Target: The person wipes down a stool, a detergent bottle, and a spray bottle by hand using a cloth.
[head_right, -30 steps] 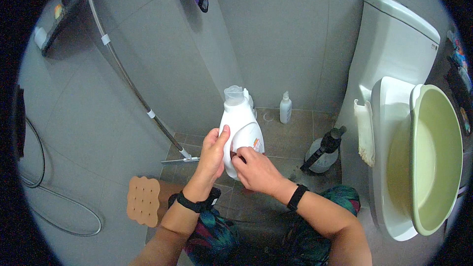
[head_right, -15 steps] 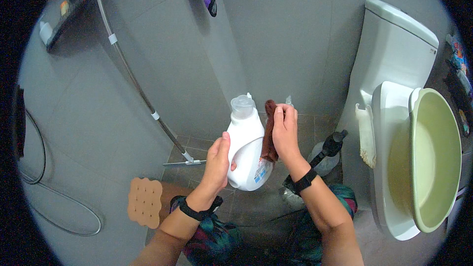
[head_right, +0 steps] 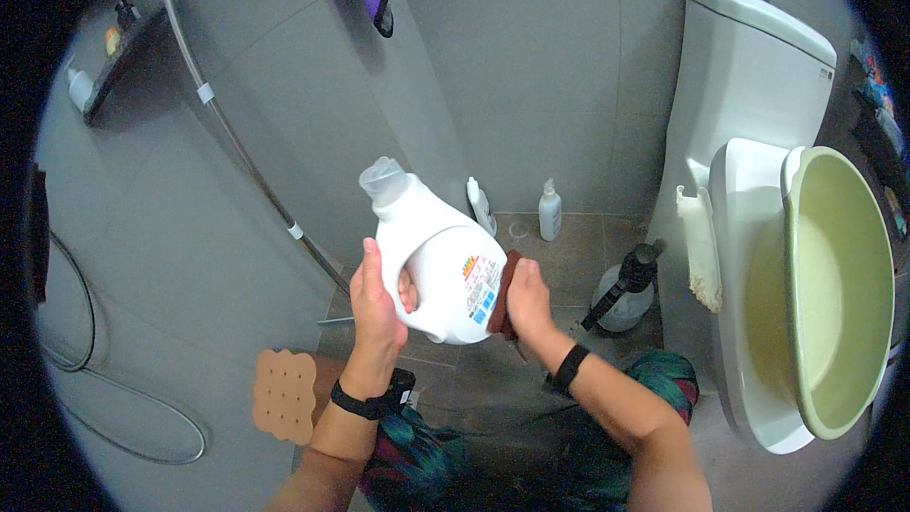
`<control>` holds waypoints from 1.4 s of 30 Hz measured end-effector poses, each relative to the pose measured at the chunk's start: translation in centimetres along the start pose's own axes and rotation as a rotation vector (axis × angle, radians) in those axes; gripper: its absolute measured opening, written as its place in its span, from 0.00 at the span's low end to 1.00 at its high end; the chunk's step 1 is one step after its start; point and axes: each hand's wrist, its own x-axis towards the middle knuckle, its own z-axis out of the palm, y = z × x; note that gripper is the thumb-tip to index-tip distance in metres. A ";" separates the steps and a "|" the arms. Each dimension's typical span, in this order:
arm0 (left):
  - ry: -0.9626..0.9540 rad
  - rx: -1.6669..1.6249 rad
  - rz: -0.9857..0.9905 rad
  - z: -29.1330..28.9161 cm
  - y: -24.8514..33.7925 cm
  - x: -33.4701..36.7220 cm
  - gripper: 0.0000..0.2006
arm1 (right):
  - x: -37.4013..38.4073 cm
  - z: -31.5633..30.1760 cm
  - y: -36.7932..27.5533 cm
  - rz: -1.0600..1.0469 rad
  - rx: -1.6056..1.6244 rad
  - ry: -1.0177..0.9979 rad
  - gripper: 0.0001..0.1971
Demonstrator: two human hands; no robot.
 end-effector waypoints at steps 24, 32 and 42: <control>-0.486 0.116 -0.071 0.3 -2.3 -2.1 0.23 | -0.6 -4.6 -14.8 -0.287 0.044 -0.561 0.15; -0.304 -0.187 0.009 -1.0 -0.4 -0.4 0.20 | 3.5 -5.0 -9.0 0.343 0.176 -0.459 0.19; -0.189 -0.262 0.003 -1.8 -1.0 0.1 0.15 | 4.6 -4.7 -0.7 0.597 0.746 -0.422 0.23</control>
